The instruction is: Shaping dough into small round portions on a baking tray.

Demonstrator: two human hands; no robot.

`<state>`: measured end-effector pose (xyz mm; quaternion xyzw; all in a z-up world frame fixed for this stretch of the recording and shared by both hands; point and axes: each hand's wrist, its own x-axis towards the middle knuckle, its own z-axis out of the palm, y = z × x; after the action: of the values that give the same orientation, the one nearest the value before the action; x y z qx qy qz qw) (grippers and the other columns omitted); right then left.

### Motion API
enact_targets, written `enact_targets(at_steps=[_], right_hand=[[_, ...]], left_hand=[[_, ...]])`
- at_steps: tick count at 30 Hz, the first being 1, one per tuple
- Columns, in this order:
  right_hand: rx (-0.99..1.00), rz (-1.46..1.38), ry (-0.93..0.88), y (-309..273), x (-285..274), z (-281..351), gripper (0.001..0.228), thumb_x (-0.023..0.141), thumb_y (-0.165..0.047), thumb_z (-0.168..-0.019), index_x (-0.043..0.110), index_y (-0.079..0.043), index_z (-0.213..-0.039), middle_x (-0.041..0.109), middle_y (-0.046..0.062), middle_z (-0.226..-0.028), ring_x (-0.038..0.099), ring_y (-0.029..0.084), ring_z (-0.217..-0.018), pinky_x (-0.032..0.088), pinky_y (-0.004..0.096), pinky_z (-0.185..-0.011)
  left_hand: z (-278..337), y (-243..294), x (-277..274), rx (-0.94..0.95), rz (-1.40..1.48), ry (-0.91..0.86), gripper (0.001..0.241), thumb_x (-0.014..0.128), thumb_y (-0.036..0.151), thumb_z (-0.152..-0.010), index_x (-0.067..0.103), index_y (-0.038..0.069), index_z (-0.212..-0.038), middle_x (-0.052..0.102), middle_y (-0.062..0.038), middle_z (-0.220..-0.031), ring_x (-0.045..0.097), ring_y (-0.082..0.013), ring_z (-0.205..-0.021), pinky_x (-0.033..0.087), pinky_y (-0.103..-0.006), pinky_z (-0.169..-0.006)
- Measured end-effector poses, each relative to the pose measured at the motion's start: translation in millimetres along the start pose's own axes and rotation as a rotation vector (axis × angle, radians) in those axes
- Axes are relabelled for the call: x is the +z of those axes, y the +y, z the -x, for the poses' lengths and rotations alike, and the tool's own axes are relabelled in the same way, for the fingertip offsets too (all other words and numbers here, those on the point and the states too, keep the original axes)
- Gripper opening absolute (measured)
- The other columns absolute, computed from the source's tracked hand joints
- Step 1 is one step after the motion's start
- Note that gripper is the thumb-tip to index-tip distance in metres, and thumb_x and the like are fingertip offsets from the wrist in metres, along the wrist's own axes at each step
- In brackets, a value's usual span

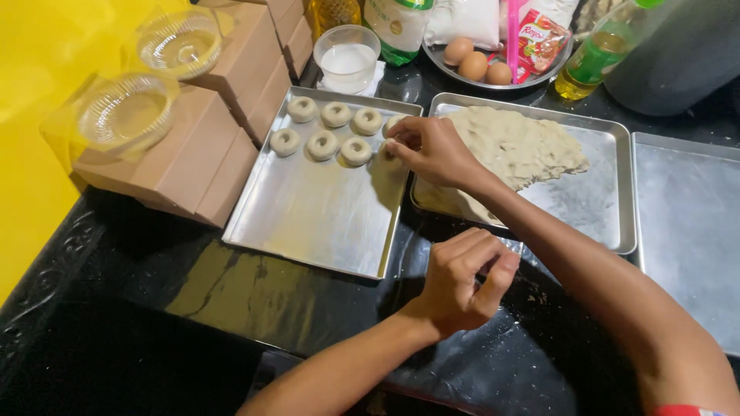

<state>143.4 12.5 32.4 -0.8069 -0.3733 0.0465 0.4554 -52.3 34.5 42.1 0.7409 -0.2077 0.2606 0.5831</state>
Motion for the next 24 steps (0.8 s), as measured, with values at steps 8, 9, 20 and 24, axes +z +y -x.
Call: enact_targets(at_steps=[8,9,20,24], right_hand=[[0.002,0.144,-0.006,1.5,12.0,-14.6,0.026,0.072,-0.02,-0.092,0.074,0.001,-0.107,0.077,0.016,-0.087,0.076,0.022,-0.077,0.059,0.034,-0.072],[-0.012,0.139,0.0,3.3,11.8,-14.7,0.026,0.072,-0.02,-0.092,0.073,0.001,-0.107,0.077,0.016,-0.089,0.077,0.022,-0.078,0.059,0.035,-0.074],[0.031,0.083,-0.019,5.6,13.0,-12.2,0.029,0.074,-0.022,-0.091,0.064,0.002,-0.104,0.076,0.018,-0.09,0.077,0.028,-0.083,0.06,0.037,-0.074],[-0.11,0.252,0.056,-5.7,12.8,-8.0,0.019,0.077,-0.016,-0.087,0.071,0.0,-0.093,0.072,0.02,-0.084,0.07,0.037,-0.078,0.056,0.044,-0.072]], left_hand=[[-2.2,-2.4,-3.7,-0.033,0.029,-0.005,0.025,0.057,0.021,-0.104,0.063,0.003,-0.087,0.062,-0.01,-0.081,0.061,-0.0245,-0.067,0.049,-0.0349,-0.064],[-2.1,-3.6,-3.5,-0.04,0.027,-0.012,0.026,0.057,0.022,-0.104,0.063,0.003,-0.087,0.062,-0.01,-0.081,0.061,-0.0244,-0.067,0.049,-0.0347,-0.065],[-3.8,-4.7,-3.0,-0.07,0.073,-0.01,0.028,0.056,0.025,-0.105,0.061,0.002,-0.09,0.061,-0.01,-0.082,0.061,-0.0236,-0.068,0.049,-0.0346,-0.067],[-3.6,-6.0,-1.9,-0.068,0.068,0.004,0.027,0.056,0.023,-0.105,0.061,0.002,-0.09,0.06,-0.01,-0.08,0.06,-0.0237,-0.067,0.049,-0.0337,-0.065]])
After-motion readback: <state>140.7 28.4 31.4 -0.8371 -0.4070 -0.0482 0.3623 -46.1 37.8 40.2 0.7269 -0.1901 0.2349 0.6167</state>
